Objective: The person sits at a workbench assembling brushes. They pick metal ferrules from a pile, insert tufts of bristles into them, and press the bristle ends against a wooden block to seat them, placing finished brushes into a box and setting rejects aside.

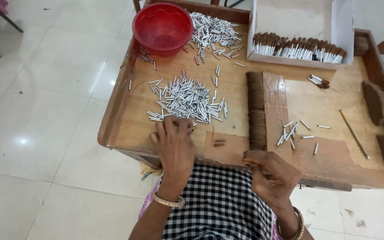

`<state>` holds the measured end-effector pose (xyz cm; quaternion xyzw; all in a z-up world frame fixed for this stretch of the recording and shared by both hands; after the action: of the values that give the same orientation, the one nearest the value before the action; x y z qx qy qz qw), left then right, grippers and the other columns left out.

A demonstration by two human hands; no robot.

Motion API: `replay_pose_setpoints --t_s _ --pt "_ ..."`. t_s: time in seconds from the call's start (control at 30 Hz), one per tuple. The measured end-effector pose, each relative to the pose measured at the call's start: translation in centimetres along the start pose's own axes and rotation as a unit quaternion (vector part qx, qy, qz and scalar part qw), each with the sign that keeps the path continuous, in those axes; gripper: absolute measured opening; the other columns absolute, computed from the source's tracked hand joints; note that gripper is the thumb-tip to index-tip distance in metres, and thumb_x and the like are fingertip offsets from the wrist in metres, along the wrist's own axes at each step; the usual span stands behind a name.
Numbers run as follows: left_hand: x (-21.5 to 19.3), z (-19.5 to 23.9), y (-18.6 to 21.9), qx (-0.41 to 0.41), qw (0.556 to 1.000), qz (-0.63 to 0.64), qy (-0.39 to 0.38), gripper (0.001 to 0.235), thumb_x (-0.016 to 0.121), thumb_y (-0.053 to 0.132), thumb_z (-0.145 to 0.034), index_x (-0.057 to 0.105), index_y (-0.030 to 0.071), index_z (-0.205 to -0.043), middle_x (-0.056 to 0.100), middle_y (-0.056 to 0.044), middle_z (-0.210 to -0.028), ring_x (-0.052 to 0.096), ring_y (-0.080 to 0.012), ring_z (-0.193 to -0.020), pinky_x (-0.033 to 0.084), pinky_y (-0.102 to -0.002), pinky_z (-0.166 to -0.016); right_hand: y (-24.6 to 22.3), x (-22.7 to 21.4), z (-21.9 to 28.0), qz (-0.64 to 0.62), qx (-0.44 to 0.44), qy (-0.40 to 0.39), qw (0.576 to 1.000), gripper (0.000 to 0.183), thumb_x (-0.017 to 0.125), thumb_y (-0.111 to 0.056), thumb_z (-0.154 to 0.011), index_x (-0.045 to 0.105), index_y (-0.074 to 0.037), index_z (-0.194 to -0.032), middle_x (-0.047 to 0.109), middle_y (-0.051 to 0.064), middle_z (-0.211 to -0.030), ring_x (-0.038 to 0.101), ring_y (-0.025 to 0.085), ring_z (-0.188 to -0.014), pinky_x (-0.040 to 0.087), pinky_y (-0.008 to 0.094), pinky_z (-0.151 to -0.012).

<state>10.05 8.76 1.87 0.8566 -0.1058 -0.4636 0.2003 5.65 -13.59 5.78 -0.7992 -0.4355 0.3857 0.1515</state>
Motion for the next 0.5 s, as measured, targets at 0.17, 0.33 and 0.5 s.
replay_pose_setpoints --t_s 0.17,0.33,0.5 --pt "0.4 0.4 1.0 0.027 0.999 -0.037 0.004 0.019 0.071 0.013 -0.087 0.069 0.015 -0.106 0.056 -0.006 -0.109 0.052 -0.0254 -0.104 0.035 -0.044 -0.080 1.4 0.5 1.0 -0.058 0.033 0.000 0.998 0.023 0.067 0.016 -0.081 0.074 -0.004 -0.089 0.078 0.010 -0.096 0.078 0.017 -0.087 0.063 0.022 -0.063" --pt "1.7 2.7 3.9 0.068 0.965 0.239 -0.088 0.001 0.069 0.012 -0.097 0.068 0.011 -0.096 0.066 -0.001 -0.093 0.055 -0.0204 -0.085 0.034 -0.042 -0.081 2.5 0.2 1.6 -0.151 0.093 0.031 0.984 0.015 0.071 0.015 -0.083 0.075 0.002 -0.091 0.078 0.016 -0.100 0.076 0.019 -0.091 0.059 0.023 -0.068" --pt "0.9 4.8 7.4 0.056 0.867 0.467 -0.164 0.007 0.064 -0.001 -0.094 0.062 0.005 -0.095 0.064 -0.002 -0.094 0.058 -0.0177 -0.093 0.044 -0.032 -0.082 2.0 -0.5 2.3 -0.229 0.063 0.053 0.970 0.014 0.071 0.014 -0.086 0.073 0.004 -0.096 0.075 0.018 -0.104 0.075 0.020 -0.097 0.063 0.027 -0.083"
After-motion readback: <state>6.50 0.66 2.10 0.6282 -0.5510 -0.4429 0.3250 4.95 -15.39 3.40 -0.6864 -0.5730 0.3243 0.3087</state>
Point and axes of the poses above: each hand's wrist, its own z-axis away from the middle knuckle, its own x-axis out of the palm, y = z × x, the point moved 7 cm from there along -z, towards the middle knuckle
